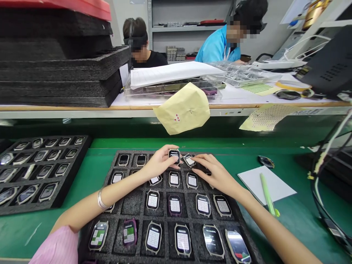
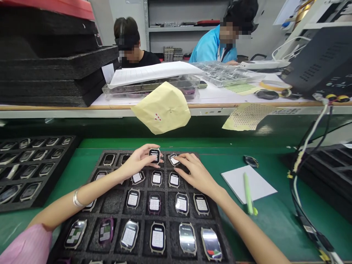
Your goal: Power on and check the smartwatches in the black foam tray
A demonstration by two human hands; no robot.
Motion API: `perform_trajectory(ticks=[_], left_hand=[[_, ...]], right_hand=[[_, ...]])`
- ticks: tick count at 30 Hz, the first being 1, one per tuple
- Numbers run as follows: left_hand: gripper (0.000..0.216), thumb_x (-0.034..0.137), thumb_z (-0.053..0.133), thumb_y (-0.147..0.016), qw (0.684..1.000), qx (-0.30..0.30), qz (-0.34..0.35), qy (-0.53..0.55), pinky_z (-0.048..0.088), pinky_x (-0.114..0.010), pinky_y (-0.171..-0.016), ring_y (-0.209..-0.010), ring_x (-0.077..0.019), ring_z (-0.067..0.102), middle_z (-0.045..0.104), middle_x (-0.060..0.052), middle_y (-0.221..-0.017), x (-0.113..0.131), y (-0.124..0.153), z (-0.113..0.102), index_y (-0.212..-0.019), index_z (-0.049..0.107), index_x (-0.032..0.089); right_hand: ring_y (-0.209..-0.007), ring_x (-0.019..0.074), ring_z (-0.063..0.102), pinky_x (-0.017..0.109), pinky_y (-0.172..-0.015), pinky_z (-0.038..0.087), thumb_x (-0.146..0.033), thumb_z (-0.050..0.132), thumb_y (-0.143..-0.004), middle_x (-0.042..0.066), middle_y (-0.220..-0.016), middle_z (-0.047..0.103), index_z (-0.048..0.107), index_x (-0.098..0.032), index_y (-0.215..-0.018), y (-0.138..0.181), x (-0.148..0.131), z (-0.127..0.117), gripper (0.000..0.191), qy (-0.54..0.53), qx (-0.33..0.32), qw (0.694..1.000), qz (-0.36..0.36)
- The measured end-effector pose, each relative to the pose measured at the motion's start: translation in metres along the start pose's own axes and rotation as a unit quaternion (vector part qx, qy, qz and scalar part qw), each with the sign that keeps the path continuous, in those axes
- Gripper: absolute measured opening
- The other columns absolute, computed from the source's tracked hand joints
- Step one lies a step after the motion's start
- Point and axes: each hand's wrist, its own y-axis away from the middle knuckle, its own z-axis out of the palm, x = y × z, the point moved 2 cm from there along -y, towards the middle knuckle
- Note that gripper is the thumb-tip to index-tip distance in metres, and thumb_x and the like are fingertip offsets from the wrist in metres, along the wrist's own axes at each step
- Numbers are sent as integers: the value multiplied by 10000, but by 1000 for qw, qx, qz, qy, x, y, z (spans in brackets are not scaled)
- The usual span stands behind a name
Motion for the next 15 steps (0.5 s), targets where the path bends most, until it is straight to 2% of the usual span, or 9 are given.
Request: perform_trajectory(ticks=[3, 5, 10, 12, 15], left_hand=[[361, 394, 667, -819, 999, -4, 20, -36, 600, -337, -694, -848, -207, 688, 635, -65, -958, -1, 1, 2, -1066, 537, 164], [347, 387, 655, -829, 998, -9, 22, -59, 601, -334, -682, -842, -207, 689, 636, -69, -955, -4, 2, 2, -1062, 532, 162], [477, 173, 724, -734, 989, -28, 32, -139, 569, -352, -815, -947, -211, 673, 626, -83, -1060, -14, -3, -2, -1137, 468, 178], [493, 109, 686, -730, 980, -35, 39, -191, 558, -350, -819, -941, -210, 674, 621, -84, -1064, -21, -10, -7, -1159, 453, 179], [454, 104, 655, -741, 957, -30, 48, -286, 547, -374, -796, -866, -210, 669, 619, -83, -1027, -31, -21, -16, -1154, 478, 165]], right_hand=[[-1071, 308, 545, 480, -920, 462, -371, 505, -948, 104, -1160, 595, 594, -253, -1242, 6, -3, 0, 329, -13, 6, 1000, 10], [-1092, 307, 544, 472, -928, 465, -377, 502, -951, 105, -1166, 589, 596, -251, -1237, 9, -4, -1, 326, -22, 9, 1000, 14], [-1122, 298, 536, 460, -955, 456, -378, 496, -959, 108, -1173, 579, 588, -237, -1228, 13, -6, -5, 318, -36, 7, 999, 19], [-1121, 300, 538, 466, -955, 458, -389, 490, -959, 110, -1173, 583, 591, -237, -1222, 13, -7, -7, 319, -38, 5, 999, 26], [-1103, 308, 551, 476, -937, 472, -409, 482, -956, 114, -1160, 595, 604, -241, -1203, 12, -9, -9, 324, -45, 4, 998, 36]])
